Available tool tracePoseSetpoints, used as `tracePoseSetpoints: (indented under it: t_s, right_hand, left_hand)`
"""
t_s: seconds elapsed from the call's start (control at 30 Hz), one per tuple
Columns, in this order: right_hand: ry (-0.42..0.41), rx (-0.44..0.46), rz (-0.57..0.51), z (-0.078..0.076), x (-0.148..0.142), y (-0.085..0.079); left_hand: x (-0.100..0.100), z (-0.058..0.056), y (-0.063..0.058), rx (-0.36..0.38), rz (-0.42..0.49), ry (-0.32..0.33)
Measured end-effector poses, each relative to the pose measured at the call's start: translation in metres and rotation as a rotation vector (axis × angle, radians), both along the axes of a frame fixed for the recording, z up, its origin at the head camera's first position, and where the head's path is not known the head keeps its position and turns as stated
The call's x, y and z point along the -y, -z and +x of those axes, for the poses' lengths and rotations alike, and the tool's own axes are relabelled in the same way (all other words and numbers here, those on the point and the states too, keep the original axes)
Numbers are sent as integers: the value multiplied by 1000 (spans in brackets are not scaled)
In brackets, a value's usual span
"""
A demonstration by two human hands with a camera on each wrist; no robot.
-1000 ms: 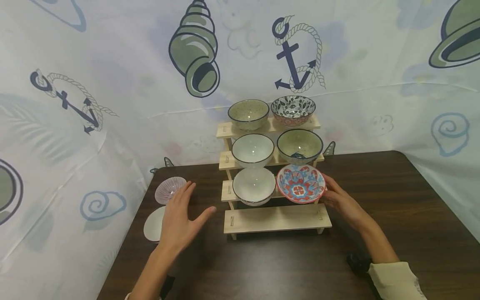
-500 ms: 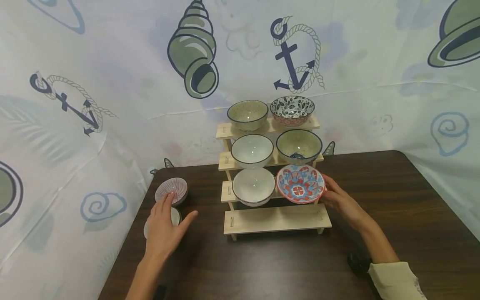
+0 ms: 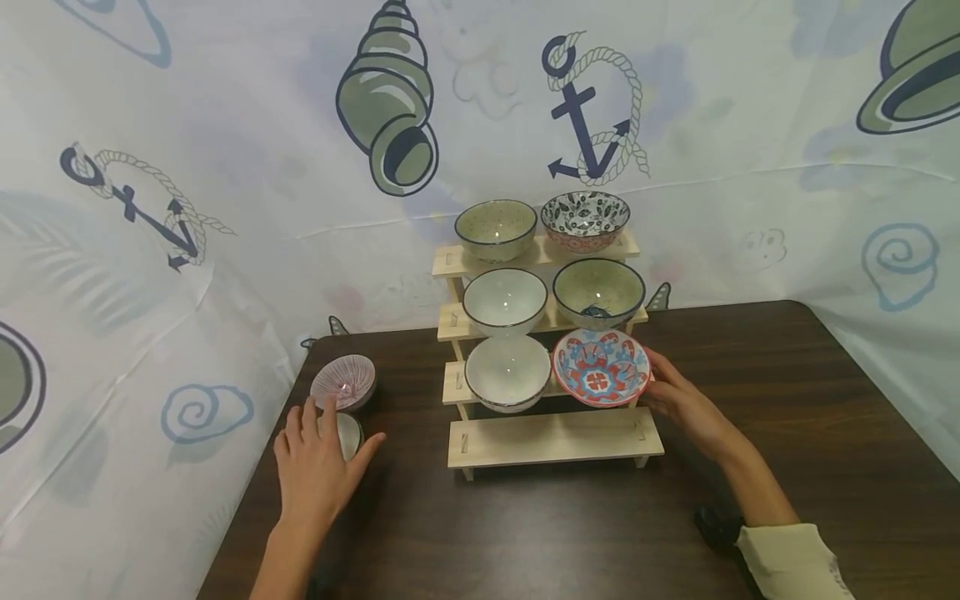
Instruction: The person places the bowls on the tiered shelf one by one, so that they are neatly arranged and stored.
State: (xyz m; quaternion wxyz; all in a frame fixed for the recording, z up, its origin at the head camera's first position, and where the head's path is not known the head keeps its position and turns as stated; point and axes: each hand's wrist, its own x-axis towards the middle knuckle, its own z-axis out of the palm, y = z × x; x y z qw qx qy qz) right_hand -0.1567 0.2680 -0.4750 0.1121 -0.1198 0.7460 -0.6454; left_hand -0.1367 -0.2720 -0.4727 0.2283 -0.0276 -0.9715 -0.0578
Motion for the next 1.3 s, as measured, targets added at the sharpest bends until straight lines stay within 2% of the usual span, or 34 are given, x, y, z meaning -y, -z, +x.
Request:
tracePoseSetpoints:
  t_s: [0.3, 0.63, 0.9, 1.3]
  right_hand:
    - [-7, -3, -16, 2, 2, -3]
    - [-7, -3, -16, 2, 0, -3]
    - [-13, -12, -15, 1, 1, -1]
    - [9, 19, 15, -1, 1, -4]
  left_hand:
    - [12, 2, 14, 25, -36, -35]
    - [16, 2, 17, 76, -25, -61]
    - [18, 3, 18, 74, 110, -78]
    - [11, 7, 5, 176, 206, -111]
